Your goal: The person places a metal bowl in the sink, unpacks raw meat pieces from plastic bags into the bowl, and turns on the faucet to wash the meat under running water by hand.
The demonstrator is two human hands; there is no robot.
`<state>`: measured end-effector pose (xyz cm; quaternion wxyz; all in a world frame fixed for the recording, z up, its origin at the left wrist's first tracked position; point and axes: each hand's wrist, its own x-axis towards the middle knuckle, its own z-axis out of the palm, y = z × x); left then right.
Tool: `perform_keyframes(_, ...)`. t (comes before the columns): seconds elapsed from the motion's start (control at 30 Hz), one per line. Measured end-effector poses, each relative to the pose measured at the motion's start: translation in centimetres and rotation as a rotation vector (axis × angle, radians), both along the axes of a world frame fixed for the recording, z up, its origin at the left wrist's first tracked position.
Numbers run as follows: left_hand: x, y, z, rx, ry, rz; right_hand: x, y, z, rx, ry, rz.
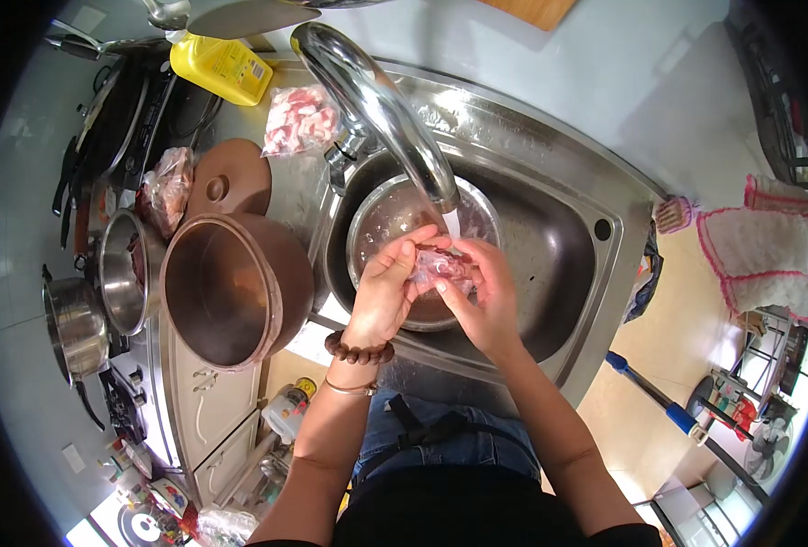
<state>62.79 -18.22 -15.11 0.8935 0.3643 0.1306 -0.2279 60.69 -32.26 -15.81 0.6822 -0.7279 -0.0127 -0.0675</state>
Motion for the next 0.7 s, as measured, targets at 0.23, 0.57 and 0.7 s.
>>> perform_keyframes(0.23,-0.4,-0.3,0.9,0.003,-0.008,0.013,-0.1,-0.8,-0.4,-0.112,0.023,0.039)
perform_keyframes(0.57,-1.7,0.3,-0.1,1.715,-0.724,-0.31,1.1,-1.8,-6.9,-0.079,0.337,-0.138)
perform_keyframes(0.7,-3.2,2.1,0.0,1.86,-0.666,-0.511,1.5,-2.9,-12.9,-0.389,0.557,0.061)
